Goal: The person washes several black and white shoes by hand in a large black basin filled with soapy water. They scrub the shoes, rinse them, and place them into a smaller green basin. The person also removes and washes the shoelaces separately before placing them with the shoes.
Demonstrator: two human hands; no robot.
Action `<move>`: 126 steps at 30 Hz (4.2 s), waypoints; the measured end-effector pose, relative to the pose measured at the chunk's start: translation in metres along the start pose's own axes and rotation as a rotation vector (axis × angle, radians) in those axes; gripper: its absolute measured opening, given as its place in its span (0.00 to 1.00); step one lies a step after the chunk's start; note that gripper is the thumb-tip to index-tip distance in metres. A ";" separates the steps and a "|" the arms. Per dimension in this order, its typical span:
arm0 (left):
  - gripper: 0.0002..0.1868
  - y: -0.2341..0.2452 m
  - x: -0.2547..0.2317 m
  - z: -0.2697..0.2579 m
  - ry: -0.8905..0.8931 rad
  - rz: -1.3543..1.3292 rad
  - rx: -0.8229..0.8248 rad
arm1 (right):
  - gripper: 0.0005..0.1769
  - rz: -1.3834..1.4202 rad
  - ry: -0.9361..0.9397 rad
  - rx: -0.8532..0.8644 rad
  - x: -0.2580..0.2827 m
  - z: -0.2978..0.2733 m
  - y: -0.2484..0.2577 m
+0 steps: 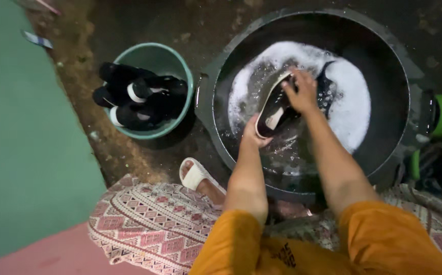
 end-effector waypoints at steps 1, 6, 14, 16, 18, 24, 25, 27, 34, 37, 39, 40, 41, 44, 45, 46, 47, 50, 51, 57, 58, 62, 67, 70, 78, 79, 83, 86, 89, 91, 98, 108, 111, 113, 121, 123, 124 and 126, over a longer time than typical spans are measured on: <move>0.31 0.017 0.001 0.008 -0.003 0.001 -0.070 | 0.31 -0.167 0.006 0.061 -0.004 -0.007 -0.018; 0.34 0.064 0.006 0.031 0.003 0.084 -0.280 | 0.40 -0.613 0.162 0.078 -0.003 -0.037 -0.054; 0.39 0.044 0.028 0.029 0.051 0.083 -0.266 | 0.29 -0.490 -0.073 0.371 -0.024 -0.020 -0.085; 0.41 0.040 0.017 0.014 -0.003 0.109 -0.313 | 0.25 -0.224 -0.120 0.201 -0.027 0.001 -0.065; 0.39 0.032 0.012 -0.004 -0.030 0.110 -0.314 | 0.20 0.033 -0.125 0.016 -0.032 0.014 -0.033; 0.30 -0.063 -0.007 -0.071 -0.159 -0.209 0.287 | 0.14 0.331 0.073 -0.216 0.031 0.013 0.062; 0.30 -0.071 -0.014 -0.087 -0.197 -0.212 0.320 | 0.14 0.402 0.116 -0.258 0.050 0.008 0.082; 0.30 -0.089 -0.033 -0.126 -0.285 -0.187 0.443 | 0.15 0.752 0.183 -0.211 0.081 0.003 0.108; 0.33 -0.115 -0.081 -0.238 -0.784 0.096 0.429 | 0.19 1.665 0.256 -0.080 0.124 -0.027 0.145; 0.36 -0.129 -0.082 -0.279 -1.029 0.192 0.401 | 0.22 1.871 0.218 -0.046 0.125 -0.032 0.141; 0.38 -0.139 -0.075 -0.306 -1.163 0.244 0.397 | 0.24 1.890 0.207 0.016 0.134 -0.036 0.141; 0.38 -0.144 -0.071 -0.318 -1.233 0.280 0.388 | 0.25 1.900 0.195 0.047 0.138 -0.039 0.139; 0.39 -0.150 -0.068 -0.329 -1.303 0.316 0.377 | 0.29 1.956 0.148 0.097 0.142 -0.040 0.134; 0.40 -0.155 -0.056 -0.373 -1.772 0.623 0.119 | 0.37 1.990 0.106 0.202 0.151 -0.049 0.120; 0.39 -0.152 -0.055 -0.369 -1.781 0.622 0.096 | 0.39 1.913 0.171 0.203 0.154 -0.051 0.118; 0.38 -0.150 -0.055 -0.363 -1.790 0.623 0.071 | 0.40 1.836 0.233 0.205 0.157 -0.050 0.115; 0.38 -0.147 -0.055 -0.353 -1.799 0.625 0.047 | 0.36 1.739 0.195 0.078 0.145 -0.048 0.111; 0.31 -0.122 -0.077 -0.286 -1.521 0.620 -0.101 | 0.25 1.194 0.212 -0.306 0.118 -0.041 0.114; 0.34 -0.109 -0.079 -0.250 -1.318 0.687 -0.169 | 0.20 0.850 0.272 -0.433 0.117 -0.043 0.118; 0.42 -0.039 -0.047 -0.101 -0.612 1.076 -0.337 | 0.16 0.089 -0.048 -0.315 0.045 -0.024 0.039; 0.44 -0.034 -0.038 -0.087 -0.575 1.155 -0.338 | 0.13 0.017 -0.078 -0.239 0.034 -0.024 0.020; 0.56 -0.049 -0.035 -0.051 -0.658 1.632 -0.418 | 0.20 -0.104 0.065 -0.062 0.029 -0.027 -0.033; 0.51 -0.033 -0.026 -0.008 -0.691 1.808 -0.150 | 0.35 -0.266 0.046 0.145 0.018 -0.049 -0.075; 0.44 0.002 -0.006 0.015 -0.505 1.930 -0.227 | 0.37 -0.323 0.069 0.241 0.007 -0.069 -0.097; 0.26 0.014 0.019 0.008 -0.522 2.011 -0.680 | 0.38 -0.479 0.238 0.306 -0.033 -0.068 -0.150; 0.24 0.020 0.022 0.003 -0.519 2.001 -0.673 | 0.32 -0.487 0.273 0.330 -0.036 -0.067 -0.152; 0.17 -0.011 -0.023 -0.032 -0.687 1.923 -0.561 | 0.36 -0.024 0.066 0.223 -0.026 -0.009 -0.098; 0.22 -0.025 -0.052 -0.095 -0.819 1.838 -0.606 | 0.39 0.058 -0.095 0.161 0.001 -0.013 -0.046; 0.29 -0.045 -0.073 -0.176 -1.153 1.374 -0.573 | 0.32 0.221 -0.188 0.082 0.043 -0.025 0.025; 0.32 -0.075 -0.071 -0.232 -1.544 1.279 -0.573 | 0.24 0.484 -0.023 0.073 0.098 -0.035 0.060; 0.46 -0.074 -0.089 -0.203 -1.334 0.449 -0.191 | 0.08 1.361 0.488 0.190 0.206 -0.088 0.145; 0.52 -0.117 -0.053 -0.270 -1.845 0.707 -0.382 | 0.17 2.020 0.354 0.016 0.141 -0.063 0.136; 0.53 -0.099 -0.061 -0.236 -1.553 0.794 -0.437 | 0.20 1.874 0.098 -0.072 0.080 -0.042 0.088; 0.51 -0.079 -0.067 -0.198 -1.304 0.960 -0.596 | 0.18 1.692 0.114 -0.080 0.052 -0.025 0.059; 0.30 0.035 -0.036 -0.026 -0.387 1.075 -0.542 | 0.15 0.552 -0.024 -0.005 -0.035 -0.012 -0.064; 0.29 0.058 -0.025 -0.007 -0.307 0.980 -0.528 | 0.18 0.438 -0.001 0.087 -0.043 -0.021 -0.089; 0.28 0.064 -0.021 0.000 -0.274 0.942 -0.522 | 0.25 0.376 0.089 0.094 -0.038 -0.024 -0.095; 0.28 0.072 -0.012 0.009 -0.215 0.873 -0.512 | 0.40 0.251 0.271 0.110 -0.025 -0.034 -0.102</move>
Point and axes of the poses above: each hand's wrist, its own z-axis towards the middle knuckle, its own y-axis out of the back of the hand, x = y × z, the point moved 10 cm from there along z, towards the middle knuckle, and after that the axes turned 1 degree about x, right-handed, at the moved point
